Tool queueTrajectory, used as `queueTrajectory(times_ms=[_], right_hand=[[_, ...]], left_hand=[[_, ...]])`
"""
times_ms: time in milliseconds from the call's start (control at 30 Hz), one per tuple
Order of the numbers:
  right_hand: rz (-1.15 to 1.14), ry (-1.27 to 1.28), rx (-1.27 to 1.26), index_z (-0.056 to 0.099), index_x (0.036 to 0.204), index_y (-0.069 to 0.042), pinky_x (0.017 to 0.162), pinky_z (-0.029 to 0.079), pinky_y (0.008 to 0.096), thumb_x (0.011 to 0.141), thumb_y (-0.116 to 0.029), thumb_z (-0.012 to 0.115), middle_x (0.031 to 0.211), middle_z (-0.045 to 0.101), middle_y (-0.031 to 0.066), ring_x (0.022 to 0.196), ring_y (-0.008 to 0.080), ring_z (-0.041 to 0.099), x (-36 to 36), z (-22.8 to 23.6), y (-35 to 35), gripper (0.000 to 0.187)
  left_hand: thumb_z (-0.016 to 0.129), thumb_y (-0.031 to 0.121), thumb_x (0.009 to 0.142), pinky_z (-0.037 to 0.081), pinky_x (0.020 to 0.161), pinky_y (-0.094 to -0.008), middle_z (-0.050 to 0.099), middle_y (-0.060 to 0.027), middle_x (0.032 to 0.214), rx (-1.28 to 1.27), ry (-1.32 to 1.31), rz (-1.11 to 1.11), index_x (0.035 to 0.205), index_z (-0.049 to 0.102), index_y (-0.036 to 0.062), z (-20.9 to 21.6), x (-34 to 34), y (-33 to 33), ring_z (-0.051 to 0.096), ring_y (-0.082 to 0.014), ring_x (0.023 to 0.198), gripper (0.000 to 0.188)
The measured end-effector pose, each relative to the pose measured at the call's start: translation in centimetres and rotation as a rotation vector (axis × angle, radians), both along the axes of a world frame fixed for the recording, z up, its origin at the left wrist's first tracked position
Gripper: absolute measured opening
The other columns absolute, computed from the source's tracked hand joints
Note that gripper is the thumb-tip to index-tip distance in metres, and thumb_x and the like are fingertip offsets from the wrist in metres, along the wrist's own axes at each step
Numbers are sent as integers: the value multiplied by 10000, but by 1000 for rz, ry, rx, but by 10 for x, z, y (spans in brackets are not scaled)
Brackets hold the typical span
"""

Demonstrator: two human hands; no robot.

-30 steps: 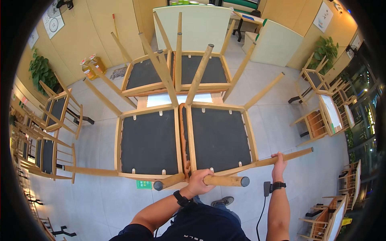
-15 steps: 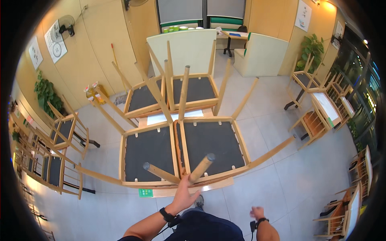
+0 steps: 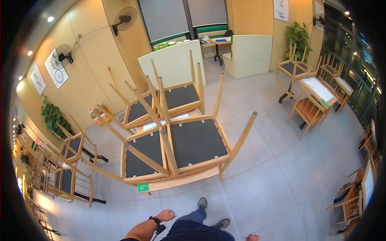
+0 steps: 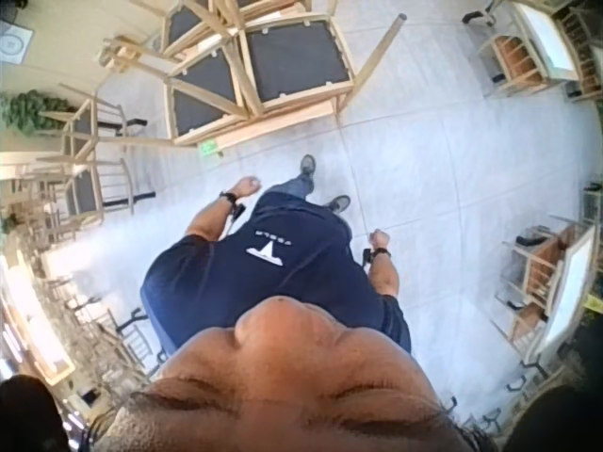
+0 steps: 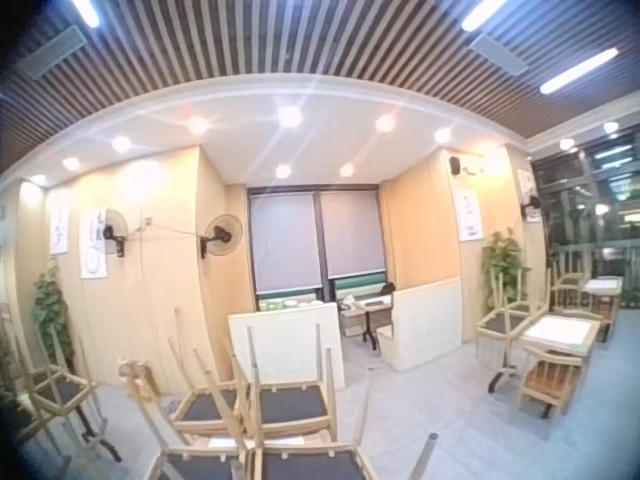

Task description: Stack wooden dining chairs upside down on top of dining tables in a restaurant dining area.

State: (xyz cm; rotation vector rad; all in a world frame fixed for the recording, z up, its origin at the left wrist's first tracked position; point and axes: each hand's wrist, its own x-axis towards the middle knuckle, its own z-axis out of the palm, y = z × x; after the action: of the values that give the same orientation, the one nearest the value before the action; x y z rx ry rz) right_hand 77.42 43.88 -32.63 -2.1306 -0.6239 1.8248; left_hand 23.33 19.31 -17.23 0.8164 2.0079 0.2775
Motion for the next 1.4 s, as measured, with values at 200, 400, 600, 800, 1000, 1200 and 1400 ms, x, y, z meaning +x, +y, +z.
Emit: queueTrajectory(times_ms=[200,400,600,800,1000,1200,1400], right_hand=[[48,111,79,503,882,84,397,518,360,813,-29,529,654,604,178,483,253,607,-38,15,-11,135],[124,19,117,509,919,94,421,549,374,829,-39,519,660,614,172,490,249,616,-52,24,-9,160],[152,-108,152,522,894,70,457,547,391,818,-56,512,689,618,172,535,257,625,-88,50,-18,148],[130,-157,207,549,874,55,477,545,386,825,-69,516,697,635,177,545,264,639,-186,70,-97,137],[381,-143,222,599,885,79,482,540,336,828,-100,562,731,660,172,565,231,651,-295,96,-177,191],[485,-33,481,627,836,72,479,526,290,839,-143,593,719,672,142,579,180,655,-429,131,-204,217],[444,95,563,633,844,57,500,525,276,852,-159,599,718,674,128,588,171,655,-521,136,-268,219]], left_hand=[[593,251,840,538,638,-290,713,-84,859,-140,243,-565,991,693,41,-38,-12,-149,684,-154,736,278],[572,199,870,540,617,-281,706,-98,855,48,-157,536,955,672,11,0,-27,-73,693,-159,756,230],[580,203,877,543,629,-277,705,-116,826,140,-221,562,966,659,-9,-6,-89,-89,696,-173,747,243],[624,242,834,541,616,-277,711,-112,825,67,-343,534,926,671,-12,-63,-148,-199,701,-174,739,274],[607,227,842,545,590,-283,709,-116,811,-83,-412,410,890,674,-3,-104,-220,-282,695,-167,706,244],[591,224,843,542,621,-297,710,-121,851,76,-373,516,929,668,-18,-94,-284,-275,701,-177,741,268],[579,230,863,539,708,-301,708,-125,817,249,-259,144,970,646,-31,-48,-357,-286,697,-183,755,290]])
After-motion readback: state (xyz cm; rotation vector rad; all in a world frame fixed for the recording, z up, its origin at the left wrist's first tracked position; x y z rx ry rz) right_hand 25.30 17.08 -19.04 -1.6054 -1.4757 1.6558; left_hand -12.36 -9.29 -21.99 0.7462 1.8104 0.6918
